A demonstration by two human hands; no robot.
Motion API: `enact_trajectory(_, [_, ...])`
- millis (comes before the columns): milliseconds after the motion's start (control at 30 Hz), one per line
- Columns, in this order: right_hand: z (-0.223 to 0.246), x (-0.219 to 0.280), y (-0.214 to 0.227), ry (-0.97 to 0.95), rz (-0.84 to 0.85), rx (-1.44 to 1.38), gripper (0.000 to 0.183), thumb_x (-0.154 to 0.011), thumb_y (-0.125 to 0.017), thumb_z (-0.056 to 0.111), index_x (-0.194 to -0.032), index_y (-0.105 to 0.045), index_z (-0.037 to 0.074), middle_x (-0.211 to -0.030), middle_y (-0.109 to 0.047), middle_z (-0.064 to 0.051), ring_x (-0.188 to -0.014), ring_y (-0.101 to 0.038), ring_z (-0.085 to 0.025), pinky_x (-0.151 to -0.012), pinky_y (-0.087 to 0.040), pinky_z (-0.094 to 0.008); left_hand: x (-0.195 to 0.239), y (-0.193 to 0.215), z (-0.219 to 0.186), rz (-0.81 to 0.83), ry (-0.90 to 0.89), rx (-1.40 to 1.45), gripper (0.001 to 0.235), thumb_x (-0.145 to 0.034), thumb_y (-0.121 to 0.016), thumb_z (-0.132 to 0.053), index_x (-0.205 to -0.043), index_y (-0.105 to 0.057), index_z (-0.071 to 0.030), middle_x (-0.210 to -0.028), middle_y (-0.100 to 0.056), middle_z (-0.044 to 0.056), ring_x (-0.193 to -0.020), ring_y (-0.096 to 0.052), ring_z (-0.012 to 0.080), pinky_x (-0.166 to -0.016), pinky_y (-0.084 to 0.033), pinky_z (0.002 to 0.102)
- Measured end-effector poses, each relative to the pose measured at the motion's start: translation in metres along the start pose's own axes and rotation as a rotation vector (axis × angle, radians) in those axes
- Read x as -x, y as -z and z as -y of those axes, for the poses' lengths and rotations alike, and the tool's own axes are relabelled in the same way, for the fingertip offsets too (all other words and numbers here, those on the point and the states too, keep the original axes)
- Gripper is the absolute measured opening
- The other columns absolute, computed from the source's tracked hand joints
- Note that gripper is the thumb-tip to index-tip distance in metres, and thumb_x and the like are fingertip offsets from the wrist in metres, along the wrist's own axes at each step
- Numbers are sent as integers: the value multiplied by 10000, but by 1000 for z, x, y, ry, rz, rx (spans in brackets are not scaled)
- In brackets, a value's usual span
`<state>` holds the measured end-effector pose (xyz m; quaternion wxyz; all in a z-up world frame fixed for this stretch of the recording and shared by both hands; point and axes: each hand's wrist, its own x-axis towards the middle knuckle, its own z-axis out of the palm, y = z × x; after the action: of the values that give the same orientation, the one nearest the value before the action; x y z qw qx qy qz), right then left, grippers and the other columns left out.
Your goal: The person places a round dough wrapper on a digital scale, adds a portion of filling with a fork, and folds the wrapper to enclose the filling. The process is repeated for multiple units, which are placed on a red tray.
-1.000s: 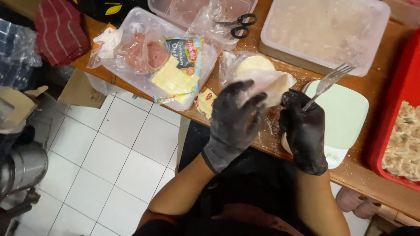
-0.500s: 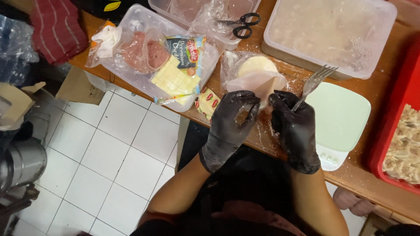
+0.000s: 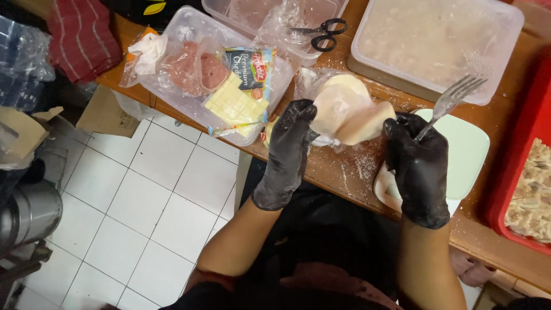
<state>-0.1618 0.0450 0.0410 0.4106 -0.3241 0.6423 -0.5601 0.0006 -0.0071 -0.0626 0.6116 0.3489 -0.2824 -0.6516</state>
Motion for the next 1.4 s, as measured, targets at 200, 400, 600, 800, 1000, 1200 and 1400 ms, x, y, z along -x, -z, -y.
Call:
enact_trajectory(200, [21,3,14,18,-68,85,112,-928,-651,128,-1009,-655,50,-558,-463,3,-442,-383,-68,-411,-295,-214,9,-20,-33,-58,53,488,199,-950,-605,-109,-1110,-682,-20,-1205,-664,152,-1204,-585,326,-1014,-496,462])
enact_trajectory(400, [40,4,41,292,-117,505,49,-1118,-651,67,-1079,-658,40,-736,-553,-40,-589,-451,-90,-551,-338,-244,-4,-25,-35,123,53,402,147,-896,-690,-186,-1014,-641,-114,-1122,-626,72,-1193,-519,352,-822,-565,444])
enact_trajectory(600, [38,-20,18,488,90,783,234,-1079,-672,150,-1222,-722,-29,-963,-705,-123,-836,-585,-149,-682,-453,-348,-8,-15,7,-18,35,418,221,-924,-648,-106,-1139,-643,-57,-1155,-673,106,-1142,-607,284,-1000,-491,434])
enact_trajectory(800, [-5,-44,-25,278,155,671,180,-955,-676,261,-991,-706,88,-846,-690,-13,-782,-591,-99,-710,-452,-317,-13,11,24,180,-802,-805,429,-1023,-476,95,-1401,-498,-105,-1491,-454,130,-1435,-433,312,-1302,-277,442])
enact_trajectory(1000, [-15,-43,-28,346,221,655,229,-1004,-624,244,-1128,-728,83,-1023,-726,-73,-939,-652,-148,-828,-471,-329,12,-35,-51,82,-543,-592,280,-1061,-459,-219,-1274,-523,-49,-1403,-548,158,-1345,-536,282,-1201,-402,381])
enact_trajectory(1200, [4,-44,-15,1065,96,1016,248,-1135,-558,9,-1147,-806,2,-1065,-766,-205,-896,-726,-355,-727,-517,-430,7,-33,-69,-76,-513,-369,85,-1031,-529,-194,-1068,-523,-117,-953,-566,3,-919,-550,91,-879,-489,285])
enact_trajectory(1400, [129,-23,-103,1084,692,795,170,-1046,-618,16,-1162,-695,-81,-1212,-692,-264,-1116,-665,-365,-933,-484,-415,3,-8,-86,-80,-256,409,183,-933,-684,-250,-1000,-587,-109,-980,-615,42,-941,-609,182,-828,-498,311])
